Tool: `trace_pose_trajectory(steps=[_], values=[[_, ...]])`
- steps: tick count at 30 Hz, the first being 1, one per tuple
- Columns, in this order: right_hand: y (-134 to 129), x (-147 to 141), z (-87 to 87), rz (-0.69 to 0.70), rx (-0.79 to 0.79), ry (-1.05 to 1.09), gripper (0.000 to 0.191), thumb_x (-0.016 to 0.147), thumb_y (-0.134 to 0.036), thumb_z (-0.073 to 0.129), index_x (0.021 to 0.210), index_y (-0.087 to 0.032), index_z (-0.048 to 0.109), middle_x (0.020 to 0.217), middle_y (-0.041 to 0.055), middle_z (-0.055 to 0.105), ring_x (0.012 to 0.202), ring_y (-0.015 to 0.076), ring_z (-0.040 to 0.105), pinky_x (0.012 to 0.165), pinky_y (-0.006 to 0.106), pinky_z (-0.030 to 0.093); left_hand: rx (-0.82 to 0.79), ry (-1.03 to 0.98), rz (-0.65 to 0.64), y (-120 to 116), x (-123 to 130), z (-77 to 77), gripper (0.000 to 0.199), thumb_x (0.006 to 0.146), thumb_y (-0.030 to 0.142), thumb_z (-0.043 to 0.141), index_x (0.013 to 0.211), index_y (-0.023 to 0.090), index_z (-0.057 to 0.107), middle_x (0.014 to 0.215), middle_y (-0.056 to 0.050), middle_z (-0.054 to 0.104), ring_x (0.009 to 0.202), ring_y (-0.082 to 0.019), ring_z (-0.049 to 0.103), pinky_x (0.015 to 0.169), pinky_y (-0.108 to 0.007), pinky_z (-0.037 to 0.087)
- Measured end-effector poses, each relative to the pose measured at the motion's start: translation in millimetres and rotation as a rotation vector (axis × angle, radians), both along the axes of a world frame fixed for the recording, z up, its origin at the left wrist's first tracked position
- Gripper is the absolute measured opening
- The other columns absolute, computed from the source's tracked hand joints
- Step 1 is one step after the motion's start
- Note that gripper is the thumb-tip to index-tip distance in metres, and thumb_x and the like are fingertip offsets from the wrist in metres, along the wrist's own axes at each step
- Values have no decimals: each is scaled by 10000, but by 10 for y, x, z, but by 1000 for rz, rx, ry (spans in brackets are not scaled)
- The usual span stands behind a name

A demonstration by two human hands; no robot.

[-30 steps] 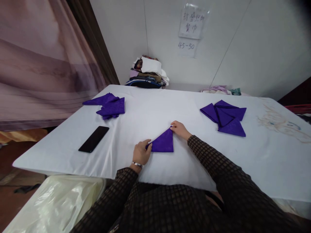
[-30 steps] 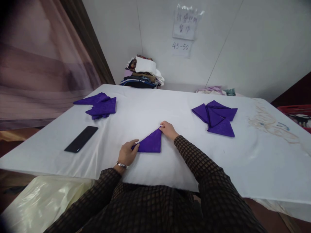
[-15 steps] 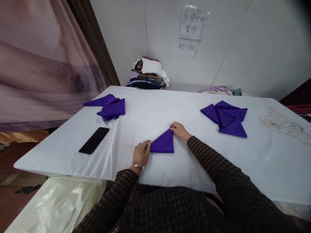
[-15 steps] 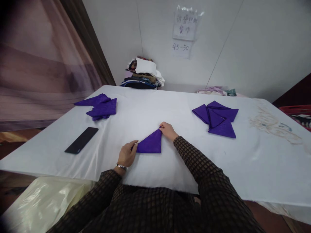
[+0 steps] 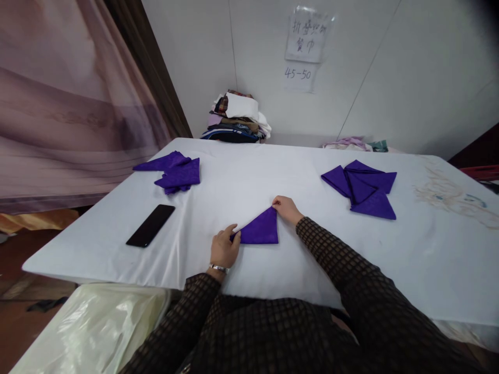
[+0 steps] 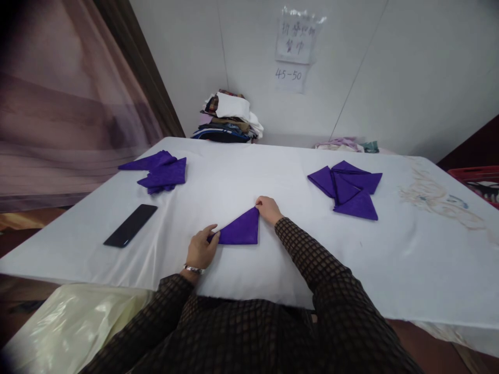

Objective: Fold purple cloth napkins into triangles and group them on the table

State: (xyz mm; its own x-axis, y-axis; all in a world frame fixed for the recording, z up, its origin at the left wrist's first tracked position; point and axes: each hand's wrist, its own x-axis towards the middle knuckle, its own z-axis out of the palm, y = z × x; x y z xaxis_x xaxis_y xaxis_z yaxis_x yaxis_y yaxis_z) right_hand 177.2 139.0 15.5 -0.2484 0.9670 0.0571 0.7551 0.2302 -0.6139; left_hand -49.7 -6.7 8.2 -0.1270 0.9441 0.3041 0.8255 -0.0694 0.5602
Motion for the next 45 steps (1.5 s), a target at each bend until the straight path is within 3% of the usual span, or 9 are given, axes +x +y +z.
trace_pose_trajectory(steps=[10, 22, 31, 39, 45], values=[[-30, -48, 50, -26, 5, -192, 179, 817, -197, 571, 957, -159, 675, 1011, 95, 650, 932, 184, 568, 799, 253, 395, -30, -91, 72, -99, -83, 11, 294, 823, 336, 510, 1059, 197, 618, 760, -20, 698, 795, -219, 611, 763, -366, 464], [-124, 35, 168, 2, -34, -293, 112, 807, -194, 554, 809, -179, 664, 906, 50, 681, 854, 163, 577, 692, 232, 375, -57, -155, 108, -99, -78, -27, 285, 800, 311, 534, 1052, 204, 610, 749, -9, 686, 765, -198, 604, 749, -347, 464], [-263, 187, 103, -31, -23, -279, 114, 817, -209, 549, 815, -179, 659, 890, 49, 680, 825, 164, 577, 664, 240, 361, -105, -92, 89, -114, -40, 67, 272, 840, 233, 484, 1081, 186, 602, 812, -37, 692, 836, -216, 604, 807, -371, 449], [-206, 212, 53, -20, -28, -249, 112, 809, -222, 574, 793, -174, 674, 846, 47, 689, 787, 158, 580, 654, 238, 359, -40, -229, 118, -166, -135, 13, 266, 841, 227, 486, 1076, 188, 604, 830, -29, 676, 805, -176, 609, 784, -325, 481], [-209, 213, 42, -31, -31, -227, 112, 804, -220, 575, 798, -174, 677, 845, 43, 685, 784, 155, 574, 659, 237, 358, -37, -248, 24, -182, -191, -27, 319, 797, 213, 544, 1113, 201, 587, 834, -11, 670, 793, -154, 601, 779, -302, 485]])
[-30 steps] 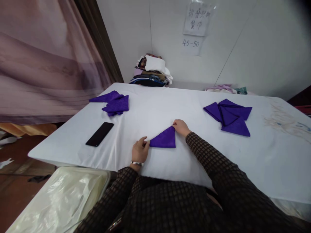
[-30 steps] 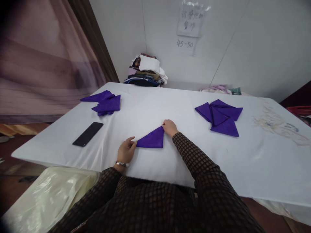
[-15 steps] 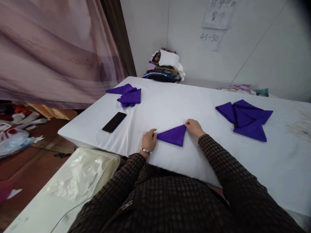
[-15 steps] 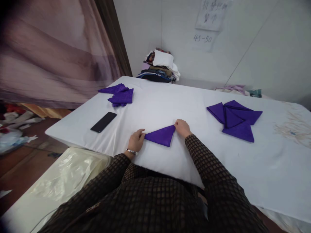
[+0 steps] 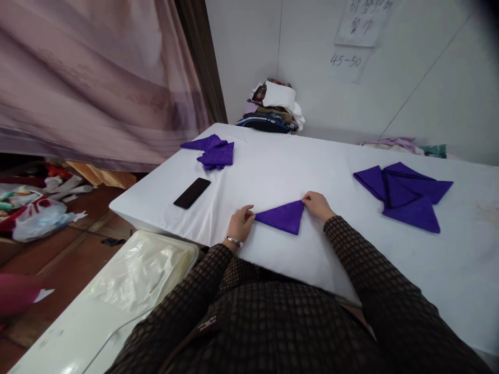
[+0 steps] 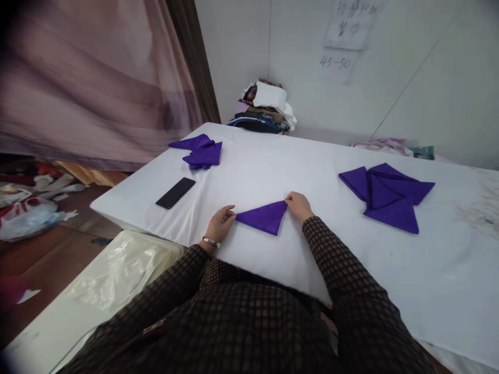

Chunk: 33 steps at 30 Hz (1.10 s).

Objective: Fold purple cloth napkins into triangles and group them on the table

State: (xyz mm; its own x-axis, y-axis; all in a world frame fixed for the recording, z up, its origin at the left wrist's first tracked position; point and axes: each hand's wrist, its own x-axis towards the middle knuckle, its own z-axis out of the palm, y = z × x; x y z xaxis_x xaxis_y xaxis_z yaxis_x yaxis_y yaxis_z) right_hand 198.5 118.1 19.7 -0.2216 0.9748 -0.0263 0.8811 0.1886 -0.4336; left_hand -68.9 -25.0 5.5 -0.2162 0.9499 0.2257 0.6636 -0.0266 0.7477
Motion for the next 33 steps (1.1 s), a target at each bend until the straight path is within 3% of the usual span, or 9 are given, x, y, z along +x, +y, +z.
trace_pose_trajectory(steps=[10, 13, 16, 18, 21, 25, 29, 33], values=[[4, -10, 19, 0, 4, 15, 115, 809, -207, 569, 831, -184, 679, 871, 35, 689, 813, 151, 582, 685, 233, 372, -13, 213, -182, 3, -94, 20, 356, 812, 127, 446, 1129, 209, 585, 859, -21, 690, 852, -186, 607, 854, -368, 463], [21, -10, 15, 4, -3, 21, 110, 803, -203, 580, 838, -184, 683, 872, 34, 693, 814, 149, 590, 687, 229, 381, 22, 318, -127, 0, -110, 55, 352, 802, 95, 422, 1080, 194, 615, 882, -54, 692, 887, -219, 598, 856, -396, 457], [50, -8, 12, 11, -16, 25, 102, 795, -206, 600, 840, -187, 689, 869, 28, 697, 816, 143, 596, 685, 220, 387, 95, 389, -80, 35, 2, 189, 313, 829, 132, 424, 1066, 188, 621, 978, -83, 681, 963, -241, 578, 883, -411, 444], [72, -10, 14, 13, -27, 23, 92, 784, -207, 614, 830, -189, 692, 860, 23, 700, 811, 140, 600, 682, 214, 389, 142, 404, -178, 94, 176, 310, 287, 873, 216, 431, 1099, 193, 607, 1065, -84, 661, 1021, -235, 565, 925, -407, 425], [104, -16, 27, 5, -41, 14, 78, 764, -198, 633, 812, -189, 694, 846, 20, 702, 806, 138, 604, 680, 208, 391, 169, 434, -434, 221, 513, 418, 332, 917, 299, 402, 1190, 199, 562, 1219, -76, 603, 1149, -215, 510, 1008, -402, 371], [138, -8, 58, -17, -39, 9, 105, 740, -230, 664, 828, -179, 691, 856, 26, 699, 802, 137, 603, 681, 205, 392, 94, 539, -660, 356, 840, 292, 512, 898, 469, 425, 1341, 213, 437, 1430, -92, 418, 1324, -253, 342, 1072, -464, 289], [150, 19, 67, -70, -29, 3, 166, 718, -288, 686, 834, -169, 679, 865, 38, 691, 791, 150, 598, 660, 219, 392, 34, 645, -700, 365, 914, 83, 664, 862, 615, 371, 1385, 206, 384, 1465, -126, 355, 1368, -285, 263, 1097, -522, 208], [126, 6, 52, -119, -21, 10, 134, 733, -303, 666, 775, -176, 668, 830, 37, 684, 769, 154, 593, 642, 225, 388, 41, 676, -705, 334, 897, 50, 687, 862, 634, 337, 1388, 195, 382, 1470, -131, 343, 1375, -287, 246, 1107, -522, 183]])
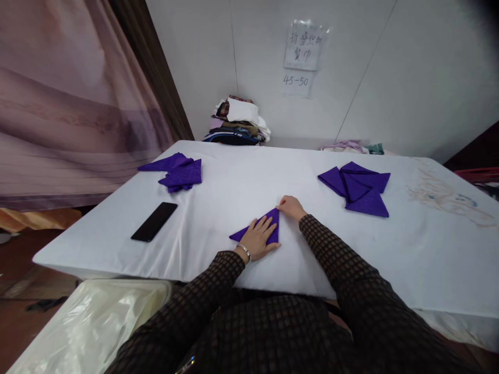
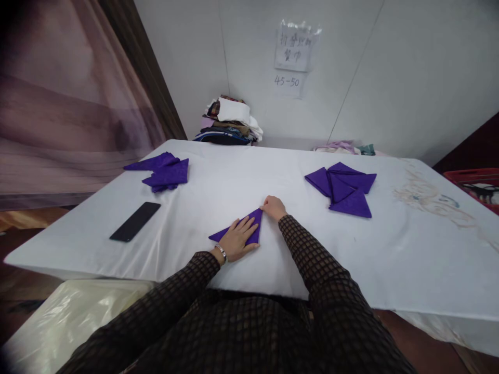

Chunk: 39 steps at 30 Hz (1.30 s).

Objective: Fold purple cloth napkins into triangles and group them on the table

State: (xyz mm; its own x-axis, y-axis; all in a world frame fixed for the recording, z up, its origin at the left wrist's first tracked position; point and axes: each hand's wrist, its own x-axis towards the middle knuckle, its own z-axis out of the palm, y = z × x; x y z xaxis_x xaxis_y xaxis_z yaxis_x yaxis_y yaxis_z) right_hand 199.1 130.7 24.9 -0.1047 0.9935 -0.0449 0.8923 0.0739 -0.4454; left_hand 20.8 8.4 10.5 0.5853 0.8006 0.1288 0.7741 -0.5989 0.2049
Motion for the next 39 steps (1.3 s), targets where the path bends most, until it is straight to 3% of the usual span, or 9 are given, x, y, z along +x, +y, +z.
trace_pose_trajectory(steps=[6, 11, 14, 16, 18, 21, 24, 30, 39], values=[[-53, -1, 48, -44, 52, 43, 82, 774, -223, 593, 736, -180, 651, 810, 47, 679, 778, 164, 591, 667, 237, 400, -13, 14, 4, 1, 13, 60, 682, 866, 630, 328, 1377, 184, 397, 1472, -134, 340, 1376, -290, 246, 1106, -520, 184], [-342, -57, 194, 11, 186, 153, 184, 865, -205, 460, 917, -194, 635, 924, 30, 669, 871, 140, 583, 793, 235, 423, -17, 20, 10, 5, 22, 55, 683, 868, 622, 336, 1370, 165, 407, 1471, -140, 339, 1371, -300, 252, 1104, -524, 189], [-688, -240, 217, 275, 295, 313, 233, 889, -259, 451, 1039, -197, 619, 1068, 56, 641, 994, 149, 566, 895, 262, 416, 15, 14, -4, 3, 24, 42, 651, 870, 594, 368, 1364, 172, 418, 1430, -137, 406, 1356, -301, 277, 1108, -521, 176], [-883, -365, 191, 526, 275, 334, 328, 881, -345, 500, 1166, -204, 579, 1236, 80, 577, 1170, 177, 491, 997, 304, 363, 44, 17, -24, 1, 28, 34, 590, 884, 517, 404, 1370, 183, 413, 1404, -125, 442, 1353, -297, 278, 1117, -513, 149], [-974, -436, 148, 657, 189, 265, 474, 873, -434, 516, 1286, -203, 506, 1384, 104, 462, 1316, 220, 349, 1083, 384, 263, 62, 23, -38, 0, 34, 28, 577, 883, 458, 432, 1389, 185, 390, 1408, -117, 440, 1363, -297, 256, 1125, -502, 125], [-908, -418, 94, 645, 61, 142, 571, 912, -496, 413, 1392, -186, 389, 1482, 126, 318, 1391, 250, 205, 1118, 479, 140, 51, 21, -21, 6, 39, 27, 649, 865, 510, 443, 1409, 166, 360, 1430, -124, 412, 1371, -310, 233, 1129, -503, 118], [-733, -333, 62, 637, 32, 71, 603, 940, -520, 305, 1426, -165, 334, 1506, 126, 260, 1404, 242, 161, 1125, 466, 115, -2, 36, 6, 6, 35, 35, 685, 867, 588, 381, 1391, 148, 389, 1432, -139, 406, 1364, -308, 257, 1125, -512, 129], [-510, -269, -25, 608, 71, -34, 642, 946, -547, 207, 1420, -135, 345, 1504, 133, 262, 1400, 239, 181, 1124, 442, 129, -15, 35, 16, -12, 32, 72, 666, 874, 596, 364, 1376, 159, 403, 1434, -129, 405, 1351, -294, 287, 1122, -498, 162], [-488, -238, -139, 624, 130, -134, 625, 950, -536, 162, 1412, -170, 369, 1504, 105, 273, 1395, 232, 201, 1115, 442, 149, -55, -22, 91, -126, 9, 88, 704, 871, 609, 360, 1394, 138, 356, 1446, -138, 384, 1368, -269, 265, 1129, -491, 156]])
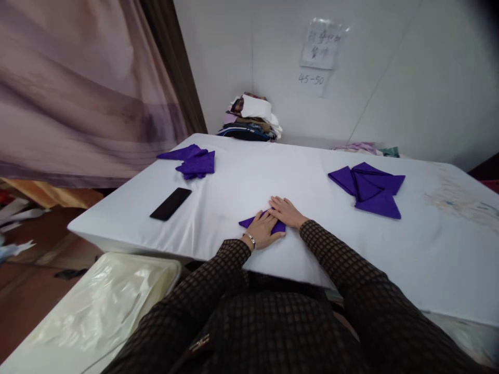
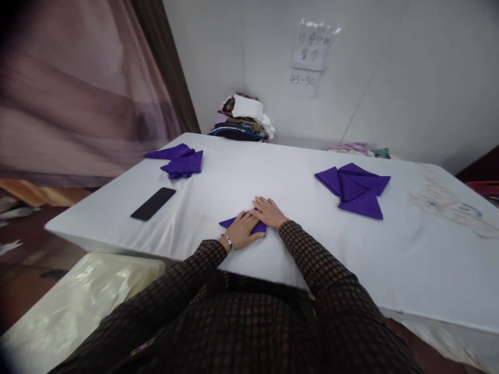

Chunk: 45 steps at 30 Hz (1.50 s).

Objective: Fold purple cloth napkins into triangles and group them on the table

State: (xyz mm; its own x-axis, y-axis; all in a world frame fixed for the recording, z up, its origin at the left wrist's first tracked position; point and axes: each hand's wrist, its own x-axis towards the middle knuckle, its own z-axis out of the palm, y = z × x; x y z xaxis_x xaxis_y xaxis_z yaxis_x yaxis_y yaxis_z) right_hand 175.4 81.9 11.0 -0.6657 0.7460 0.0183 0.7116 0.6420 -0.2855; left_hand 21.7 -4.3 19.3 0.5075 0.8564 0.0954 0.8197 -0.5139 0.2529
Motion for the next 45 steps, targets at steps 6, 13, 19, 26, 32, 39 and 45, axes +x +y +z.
trace_pose_trajectory(steps=[6, 13, 19, 26, 32, 39, 45], values=[[-22, 11, -17, 19, 50, -37, 699, 915, -612, 180, 1419, -158, 353, 1499, 117, 281, 1393, 247, 205, 1114, 448, 166, -7, 58, 242, -373, -327, -11, 702, 876, 615, 332, 1404, 153, 348, 1489, -113, 312, 1387, -277, 225, 1122, -523, 163], [-29, 15, -29, 32, 83, -64, 730, 903, -630, 180, 1416, -141, 356, 1503, 126, 269, 1393, 260, 202, 1117, 453, 174, -40, 37, 485, -687, -740, -29, 581, 909, 523, 362, 1394, 204, 363, 1467, -74, 361, 1378, -263, 257, 1115, -562, 148], [-18, 25, -48, 44, 109, -65, 726, 903, -630, 170, 1409, -148, 368, 1492, 128, 297, 1385, 271, 223, 1108, 462, 194, 40, -130, 612, -619, -906, -4, 373, 914, 342, 428, 1227, 182, 552, 1311, -81, 555, 1257, -240, 439, 1063, -452, 321], [-2, 48, -68, 51, 102, -59, 727, 900, -640, 174, 1413, -160, 360, 1493, 124, 296, 1388, 268, 217, 1108, 470, 189, 51, -297, 622, -377, -834, 96, 288, 825, 278, 568, 1080, 172, 649, 1061, -66, 672, 1037, -215, 559, 942, -348, 433], [15, 40, -75, 63, 99, -65, 721, 902, -637, 184, 1416, -160, 354, 1489, 130, 303, 1388, 271, 216, 1110, 470, 182, -77, -281, 702, -290, -749, 123, 195, 799, 287, 576, 916, 192, 700, 900, -52, 664, 893, -194, 585, 809, -303, 464], [-52, -1, 61, 55, 126, -47, 665, 916, -596, 278, 1384, -139, 396, 1456, 143, 361, 1365, 261, 268, 1096, 444, 218, -257, -387, 655, -235, -809, 306, 205, 786, 310, 494, 748, 179, 647, 584, 2, 628, 558, -130, 570, 544, -239, 423], [-2, -38, 96, 74, 144, 37, 631, 898, -588, 382, 1344, -143, 429, 1438, 143, 389, 1345, 262, 297, 1091, 448, 221, -650, -717, 660, -62, -952, 250, 337, 659, 490, 548, 769, 172, 541, 702, -40, 695, 441, -137, 580, 385, -216, 329]])
